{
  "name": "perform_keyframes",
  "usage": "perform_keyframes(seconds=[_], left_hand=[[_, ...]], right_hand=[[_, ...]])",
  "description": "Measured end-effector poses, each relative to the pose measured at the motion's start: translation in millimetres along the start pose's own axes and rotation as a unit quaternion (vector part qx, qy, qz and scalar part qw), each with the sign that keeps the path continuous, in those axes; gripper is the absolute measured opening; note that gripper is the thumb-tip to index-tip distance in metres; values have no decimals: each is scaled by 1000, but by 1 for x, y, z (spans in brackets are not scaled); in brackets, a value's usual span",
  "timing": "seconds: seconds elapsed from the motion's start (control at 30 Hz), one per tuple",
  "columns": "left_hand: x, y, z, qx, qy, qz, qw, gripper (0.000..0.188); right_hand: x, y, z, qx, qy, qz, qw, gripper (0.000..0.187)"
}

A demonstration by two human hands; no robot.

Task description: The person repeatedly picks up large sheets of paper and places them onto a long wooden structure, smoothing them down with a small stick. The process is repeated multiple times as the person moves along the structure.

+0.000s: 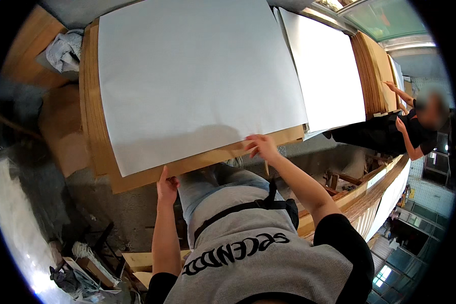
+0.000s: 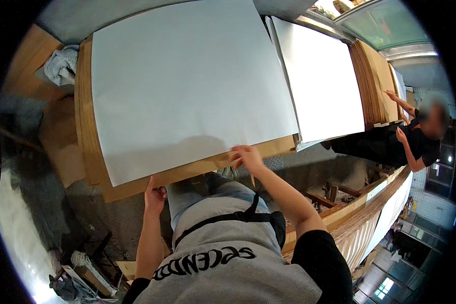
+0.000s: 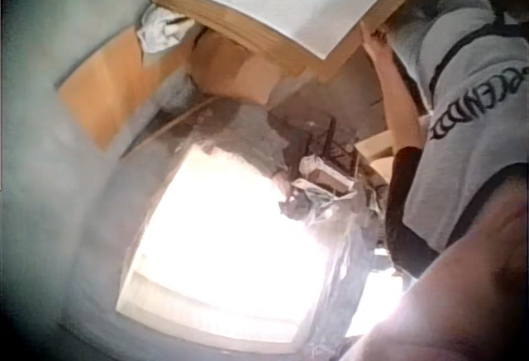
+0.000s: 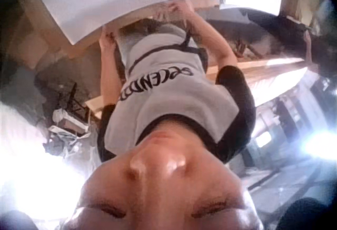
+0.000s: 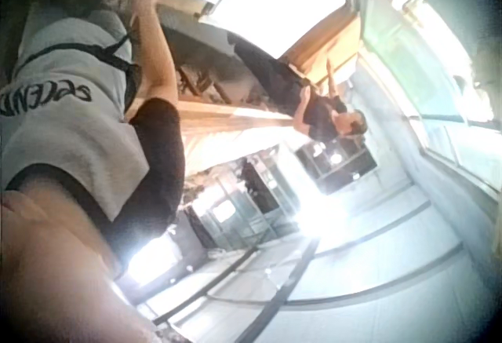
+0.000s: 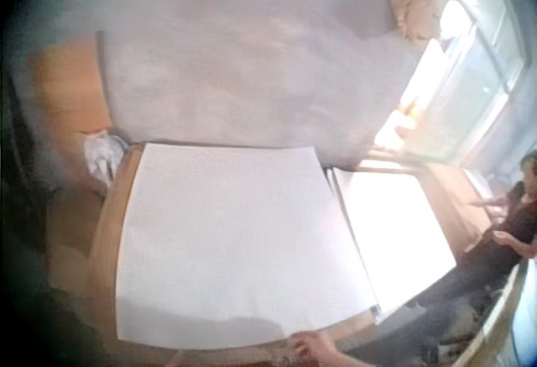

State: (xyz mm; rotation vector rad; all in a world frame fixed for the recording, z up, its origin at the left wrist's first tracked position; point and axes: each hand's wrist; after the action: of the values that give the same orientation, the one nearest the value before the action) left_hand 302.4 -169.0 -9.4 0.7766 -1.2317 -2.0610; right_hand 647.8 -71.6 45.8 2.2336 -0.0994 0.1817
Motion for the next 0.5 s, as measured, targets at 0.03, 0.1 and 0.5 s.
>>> perform_keyframes(seconds=[0.03,0.1,0.5], left_hand=[[3,4,-2,-5,20,-17,1000,29],[5,11,-2,-28,21,13,999,29],[17,0,27,-23,152,120,981,35]], right_hand=[[23,-4,9,2,-56,92,994,24],[64,-11,18,-4,-171,223,960,22],[107,-71,26,-33,-313,281,907,18]])
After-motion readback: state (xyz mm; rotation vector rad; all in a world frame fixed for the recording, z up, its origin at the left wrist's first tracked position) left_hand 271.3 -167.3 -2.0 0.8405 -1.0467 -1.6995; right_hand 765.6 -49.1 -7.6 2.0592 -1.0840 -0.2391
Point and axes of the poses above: each hand's wrist, its own y-axis away from the middle knuckle, its own x-axis out of the back of the hand, z = x × y, and after that the axes turned 10 degrees about z, right-handed
